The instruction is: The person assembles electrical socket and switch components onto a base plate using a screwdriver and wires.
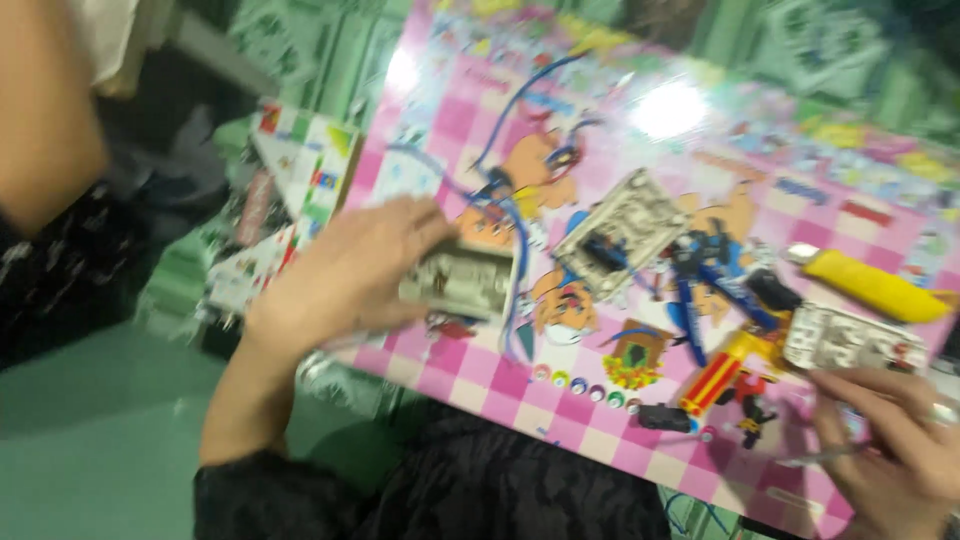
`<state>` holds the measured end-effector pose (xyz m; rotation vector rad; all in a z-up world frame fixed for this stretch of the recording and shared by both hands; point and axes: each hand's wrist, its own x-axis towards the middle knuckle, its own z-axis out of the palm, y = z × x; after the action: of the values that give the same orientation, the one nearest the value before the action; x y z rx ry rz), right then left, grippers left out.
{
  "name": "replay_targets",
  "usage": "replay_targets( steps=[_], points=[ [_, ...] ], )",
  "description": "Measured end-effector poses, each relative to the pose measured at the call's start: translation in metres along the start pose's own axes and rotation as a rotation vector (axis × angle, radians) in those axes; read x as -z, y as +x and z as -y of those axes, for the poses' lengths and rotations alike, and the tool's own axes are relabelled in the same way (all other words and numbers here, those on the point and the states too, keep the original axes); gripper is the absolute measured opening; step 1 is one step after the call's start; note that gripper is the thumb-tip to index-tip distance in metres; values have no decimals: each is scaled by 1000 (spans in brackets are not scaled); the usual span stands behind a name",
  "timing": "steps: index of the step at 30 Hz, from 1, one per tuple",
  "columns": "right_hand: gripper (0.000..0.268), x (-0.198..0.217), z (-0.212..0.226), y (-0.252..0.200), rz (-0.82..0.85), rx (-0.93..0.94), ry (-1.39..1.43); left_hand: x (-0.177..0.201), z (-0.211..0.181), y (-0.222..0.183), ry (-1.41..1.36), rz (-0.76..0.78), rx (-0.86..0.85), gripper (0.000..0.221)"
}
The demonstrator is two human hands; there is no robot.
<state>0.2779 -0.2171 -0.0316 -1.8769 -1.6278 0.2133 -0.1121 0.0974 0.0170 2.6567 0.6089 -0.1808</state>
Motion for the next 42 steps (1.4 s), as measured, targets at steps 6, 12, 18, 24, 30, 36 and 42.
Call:
replay_targets(
  steps=[6,12,18,24,30,36,42],
  points=[
    [14,3,23,41,-3,231,-215,1,-25,25,-24,-148,-212,82],
    [24,3,23,48,-71,203,-321,-35,-66,86,-244,-244,32,93],
    [21,16,12,36,-152,162,-323,-46,-61,119,-217,-348,-80,25],
    [18,47,-4,15,-203,73,-231,-23,-51,126,-493,-374,-34,18],
    [12,51,-25,-19,-155,-99,-166,18,-49,118,-495,-443,-44,7],
    [14,36,-32,-27,-228,-141,-88,2,-32,121,-501,-400,-119,13],
    [17,36,-37,-31,-189,-177,-71,-18,-19,130,-474,-365,-214,11]
  ],
)
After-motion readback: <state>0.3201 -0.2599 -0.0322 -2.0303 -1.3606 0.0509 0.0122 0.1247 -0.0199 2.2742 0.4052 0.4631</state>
